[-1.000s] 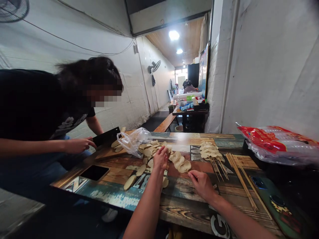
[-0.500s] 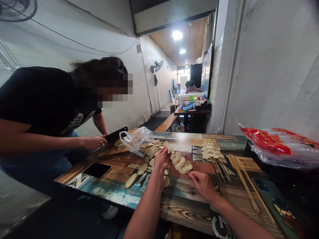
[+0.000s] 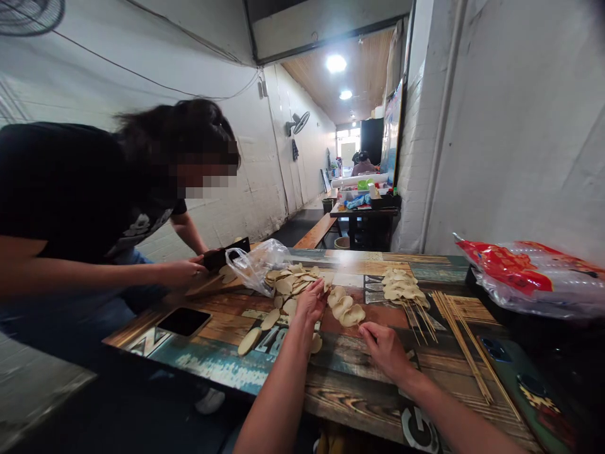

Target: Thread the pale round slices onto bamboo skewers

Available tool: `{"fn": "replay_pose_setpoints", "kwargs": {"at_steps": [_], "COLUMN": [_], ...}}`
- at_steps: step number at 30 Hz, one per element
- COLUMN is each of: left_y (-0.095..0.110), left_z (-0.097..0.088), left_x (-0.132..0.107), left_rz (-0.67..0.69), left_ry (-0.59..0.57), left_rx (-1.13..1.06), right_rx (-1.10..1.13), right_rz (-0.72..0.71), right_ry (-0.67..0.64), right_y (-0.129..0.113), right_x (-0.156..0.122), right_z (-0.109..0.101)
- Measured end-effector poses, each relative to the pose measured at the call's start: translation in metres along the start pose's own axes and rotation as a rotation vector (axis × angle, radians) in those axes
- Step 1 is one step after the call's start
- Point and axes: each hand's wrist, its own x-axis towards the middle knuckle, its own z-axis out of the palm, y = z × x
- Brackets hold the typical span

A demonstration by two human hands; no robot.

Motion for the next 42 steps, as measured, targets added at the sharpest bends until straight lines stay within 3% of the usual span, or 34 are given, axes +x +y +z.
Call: {"fn": "replay_pose_setpoints", "kwargs": {"at_steps": [7, 15, 23, 29, 37, 42], "left_y": [0.001, 0.003, 0.000, -0.003, 0.002, 0.003], "left_z": [0.004, 0.004, 0.001, 0.001, 0.003, 0.006], "left_x": [-0.005, -0.003, -0.001, -0.001, -0.008, -0.007], "left_rz": [0.130, 0.097, 0.240, 0.268, 0.150, -0.047], "left_ry": [-0.015, 0.026, 0.018, 0.001, -0.059, -0.031], "left_rx": [0.048, 0.057, 0.232, 0.251, 0.185, 0.048], "right_rx": [-0.021, 0.001, -0.022, -0.036, -0.026, 0.006], "right_rz": [0.012, 0.001, -0.001, -0.006, 0.000, 0.006], "right_ry": [-0.002, -0.021, -0.034, -0.025, 0.029, 0.033], "right_y": [0.001, 0.002, 0.000, -0.001, -0.004, -0.009], "right_x": [0.002, 0.002, 0.002, 0.001, 0.002, 0.002], "right_z": [-0.002, -0.005, -0.008, -0.006, -0.002, -0.001]}}
